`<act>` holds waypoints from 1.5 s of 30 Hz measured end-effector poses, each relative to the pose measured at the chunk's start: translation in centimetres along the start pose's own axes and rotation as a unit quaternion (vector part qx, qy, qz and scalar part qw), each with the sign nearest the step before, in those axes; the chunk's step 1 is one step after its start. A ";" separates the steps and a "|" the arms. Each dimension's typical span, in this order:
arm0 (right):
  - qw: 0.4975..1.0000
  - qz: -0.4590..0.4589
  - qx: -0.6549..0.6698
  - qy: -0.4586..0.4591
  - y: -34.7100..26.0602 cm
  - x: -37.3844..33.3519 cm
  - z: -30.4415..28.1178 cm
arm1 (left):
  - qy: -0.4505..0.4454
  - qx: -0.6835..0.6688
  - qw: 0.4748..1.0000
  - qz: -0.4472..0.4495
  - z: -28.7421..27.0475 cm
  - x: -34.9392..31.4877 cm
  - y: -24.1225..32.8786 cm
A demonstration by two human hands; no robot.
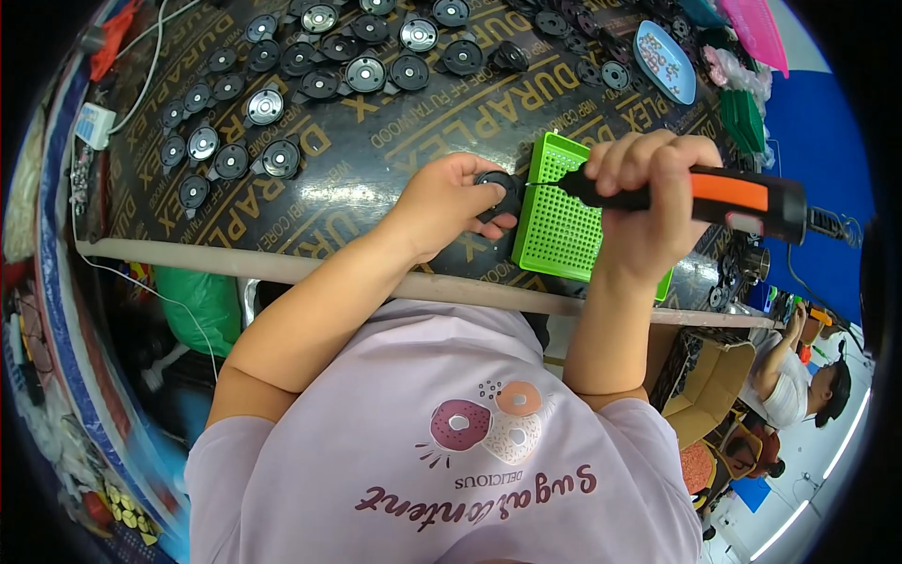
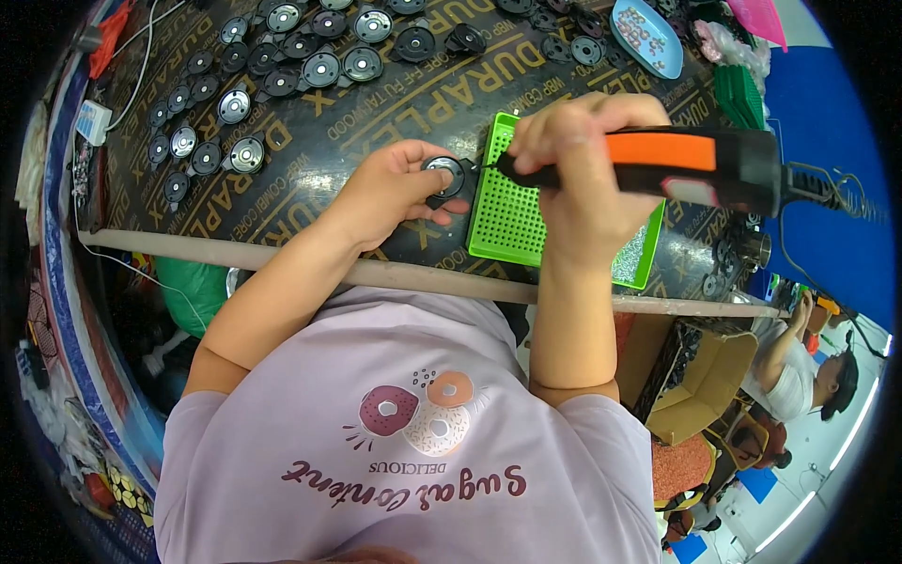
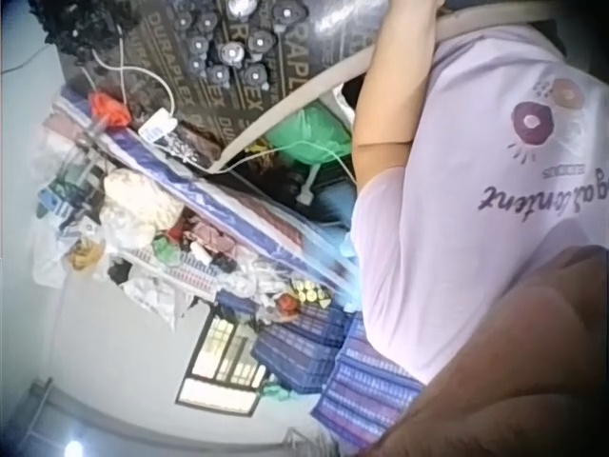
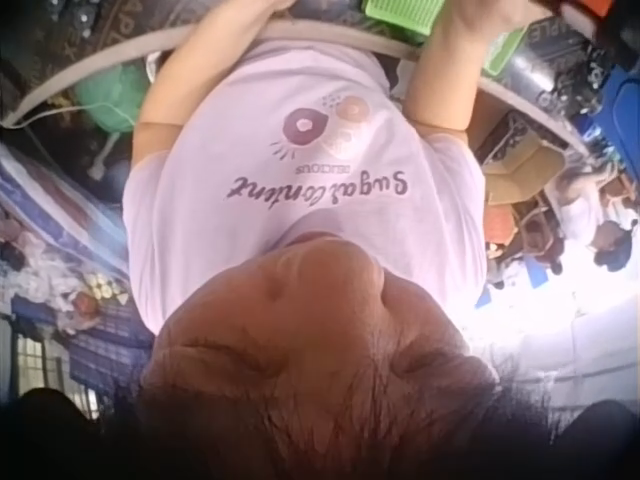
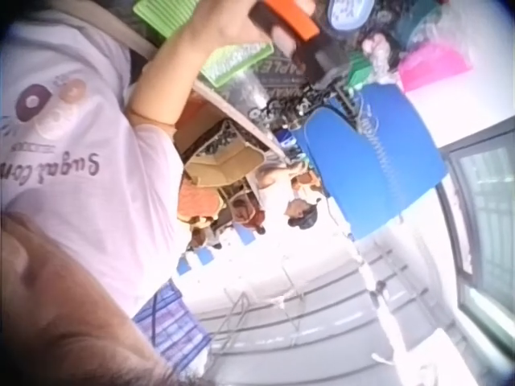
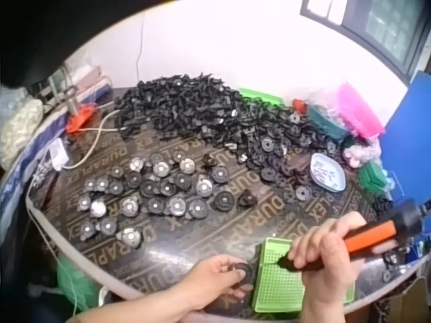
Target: The person assembles small circular components using an electric screwdriver at a workbench.
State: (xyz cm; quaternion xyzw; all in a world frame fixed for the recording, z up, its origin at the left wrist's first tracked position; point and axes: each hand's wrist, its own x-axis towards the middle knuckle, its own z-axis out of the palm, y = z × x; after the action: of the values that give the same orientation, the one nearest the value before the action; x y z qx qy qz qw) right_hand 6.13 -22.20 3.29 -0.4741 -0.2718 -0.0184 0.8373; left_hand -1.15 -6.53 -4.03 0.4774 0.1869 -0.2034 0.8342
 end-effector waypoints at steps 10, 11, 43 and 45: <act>0.997 0.011 -0.075 -0.010 1.8 -1.5 1.7 | 0.012 -0.004 1.000 -0.007 0.0 0.0 0.1; 0.997 0.008 -0.081 -0.010 1.9 -1.6 1.7 | 0.014 -0.004 1.000 -0.009 0.0 0.0 0.1; 0.975 -0.033 -0.198 0.094 3.1 1.8 -1.3 | -0.212 0.523 0.820 0.091 -7.3 -12.8 5.6; 0.974 -0.027 -0.202 0.101 3.1 1.7 -1.5 | -0.193 0.610 0.768 -0.018 -9.0 -14.9 4.8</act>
State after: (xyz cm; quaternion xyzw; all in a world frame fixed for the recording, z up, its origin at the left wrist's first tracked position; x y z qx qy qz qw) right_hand 9.10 -21.30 1.06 -0.6215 -0.1893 -0.1431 0.7466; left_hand -12.39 5.94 2.67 0.8330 -0.1333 -0.3778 0.3815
